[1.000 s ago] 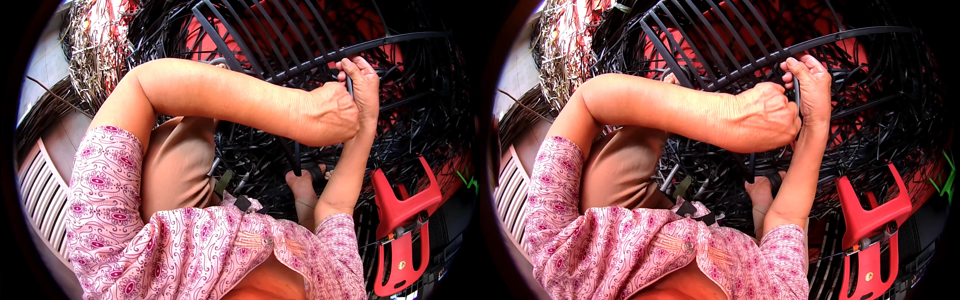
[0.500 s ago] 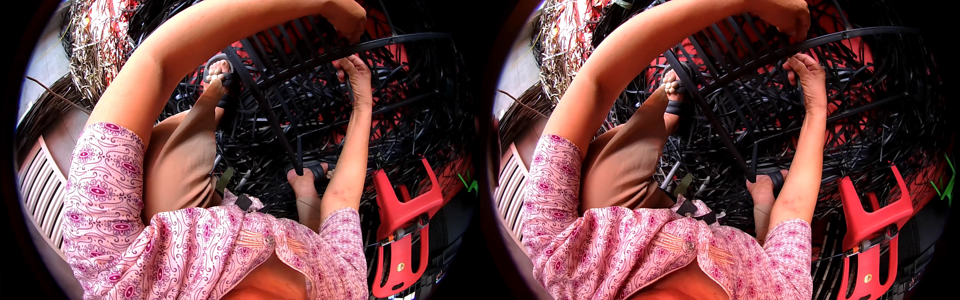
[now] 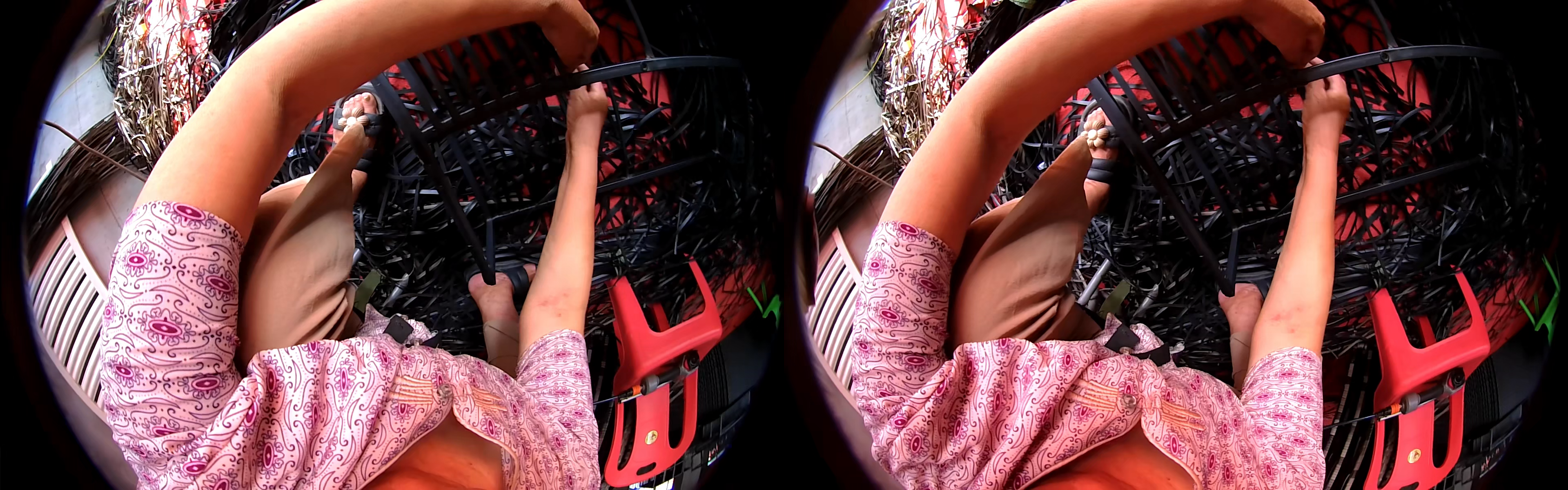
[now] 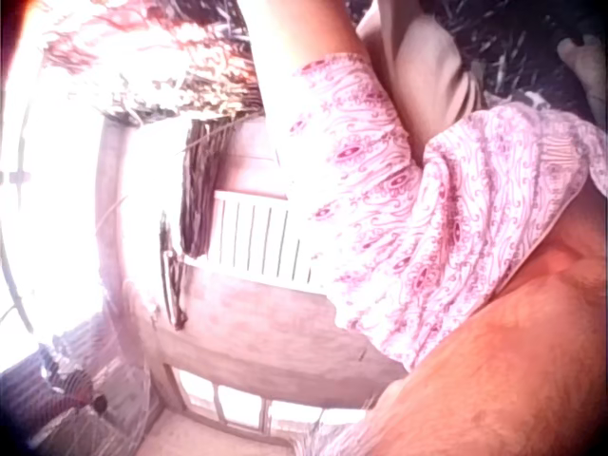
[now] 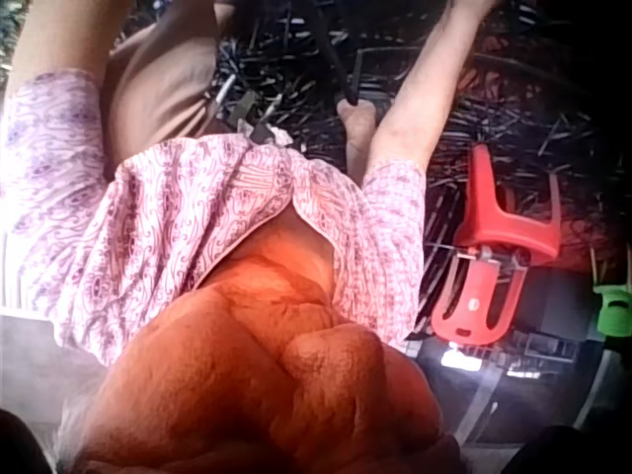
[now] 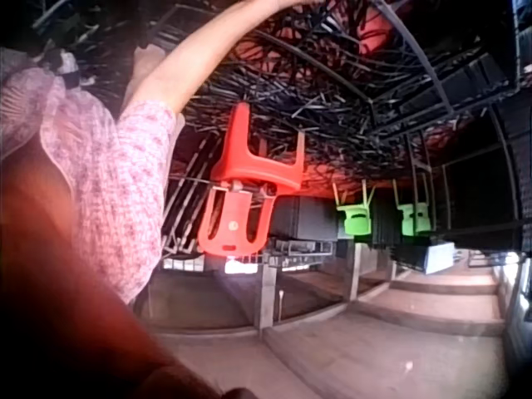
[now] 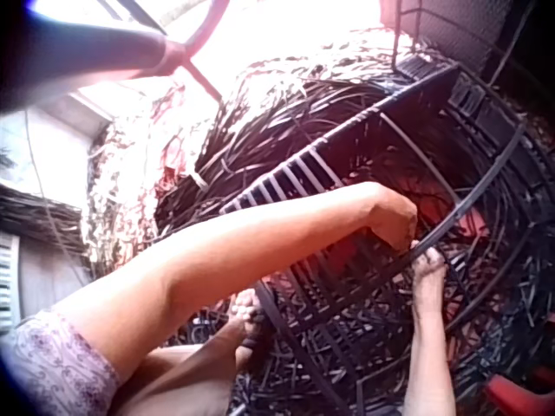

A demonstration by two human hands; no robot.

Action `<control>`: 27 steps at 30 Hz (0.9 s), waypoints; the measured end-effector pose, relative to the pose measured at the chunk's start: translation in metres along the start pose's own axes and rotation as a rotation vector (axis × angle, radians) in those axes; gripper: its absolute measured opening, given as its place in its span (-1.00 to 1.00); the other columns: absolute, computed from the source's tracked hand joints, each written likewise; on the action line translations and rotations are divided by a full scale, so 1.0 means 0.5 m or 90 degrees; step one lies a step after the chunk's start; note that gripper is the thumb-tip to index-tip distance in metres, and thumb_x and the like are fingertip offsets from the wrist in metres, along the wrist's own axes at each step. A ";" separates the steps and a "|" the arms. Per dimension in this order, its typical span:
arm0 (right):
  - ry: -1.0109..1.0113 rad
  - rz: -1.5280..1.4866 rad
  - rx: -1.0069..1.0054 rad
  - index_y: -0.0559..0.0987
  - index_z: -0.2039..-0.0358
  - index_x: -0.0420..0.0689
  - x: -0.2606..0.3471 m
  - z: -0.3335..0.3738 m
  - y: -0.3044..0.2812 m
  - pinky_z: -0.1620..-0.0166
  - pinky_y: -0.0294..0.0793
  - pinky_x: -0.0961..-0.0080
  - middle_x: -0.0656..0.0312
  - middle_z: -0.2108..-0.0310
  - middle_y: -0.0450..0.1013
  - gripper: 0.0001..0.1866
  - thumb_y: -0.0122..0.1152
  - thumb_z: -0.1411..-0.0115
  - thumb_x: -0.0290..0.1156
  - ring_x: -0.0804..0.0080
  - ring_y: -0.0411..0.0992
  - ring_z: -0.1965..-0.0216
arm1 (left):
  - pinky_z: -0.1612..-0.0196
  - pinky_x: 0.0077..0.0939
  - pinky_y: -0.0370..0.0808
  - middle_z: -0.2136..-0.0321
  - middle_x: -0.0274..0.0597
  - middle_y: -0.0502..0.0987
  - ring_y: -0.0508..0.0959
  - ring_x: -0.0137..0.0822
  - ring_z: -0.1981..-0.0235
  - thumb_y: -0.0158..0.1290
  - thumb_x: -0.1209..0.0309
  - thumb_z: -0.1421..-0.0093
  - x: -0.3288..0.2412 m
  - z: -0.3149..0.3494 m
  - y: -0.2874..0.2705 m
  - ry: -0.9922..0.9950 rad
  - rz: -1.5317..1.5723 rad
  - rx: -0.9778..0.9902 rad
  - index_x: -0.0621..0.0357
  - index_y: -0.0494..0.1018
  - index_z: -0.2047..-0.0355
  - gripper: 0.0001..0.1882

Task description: The person sits on the floor and weaves black plastic strips into a basket frame. They use a staple gun to secure the strips and pliers to trim excess material. The person repeatedly threads strips through the frame and staples them in place.

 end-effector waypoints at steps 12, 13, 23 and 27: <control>0.128 -0.306 -0.026 0.59 0.41 -0.19 0.154 0.146 0.019 0.36 0.39 0.66 0.33 0.50 0.52 -0.71 0.42 -0.13 -0.22 0.58 0.48 0.47 | 0.26 -0.16 0.53 0.48 0.01 0.63 0.63 -0.04 0.37 0.18 0.25 0.06 -0.089 0.146 -0.146 -0.179 -0.052 -0.107 0.19 0.66 0.42 -0.73; 0.118 -0.301 -0.017 0.59 0.41 -0.19 0.158 0.144 0.022 0.36 0.38 0.66 0.34 0.50 0.52 -0.71 0.42 -0.13 -0.22 0.60 0.47 0.48 | 0.27 -0.16 0.54 0.49 0.02 0.63 0.63 -0.03 0.37 0.18 0.26 0.06 -0.097 0.160 -0.157 -0.181 -0.036 -0.125 0.18 0.66 0.43 -0.73; 0.038 -0.084 -0.117 0.61 0.42 -0.20 0.214 0.166 0.008 0.46 0.33 0.72 0.35 0.51 0.52 -0.68 0.46 -0.09 -0.18 0.64 0.40 0.54 | 0.26 -0.25 0.59 0.46 -0.06 0.64 0.66 -0.13 0.30 0.13 0.32 0.02 -0.161 0.137 -0.162 -0.213 -0.004 -0.256 0.17 0.66 0.46 -0.79; -0.052 0.106 -0.176 0.59 0.42 -0.25 0.229 0.167 -0.005 0.43 0.41 0.56 0.24 0.55 0.52 -0.60 0.43 -0.09 -0.12 0.48 0.44 0.56 | 0.29 -0.29 0.58 0.48 -0.10 0.63 0.65 -0.16 0.34 0.14 0.31 0.02 -0.171 0.092 -0.134 -0.197 -0.048 -0.245 0.15 0.64 0.48 -0.81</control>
Point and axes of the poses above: each hand's wrist, its own z-axis away from the middle knuckle, its own y-axis out of the palm, x = y × z, the point moved 6 cm from there along -z, towards the middle knuckle
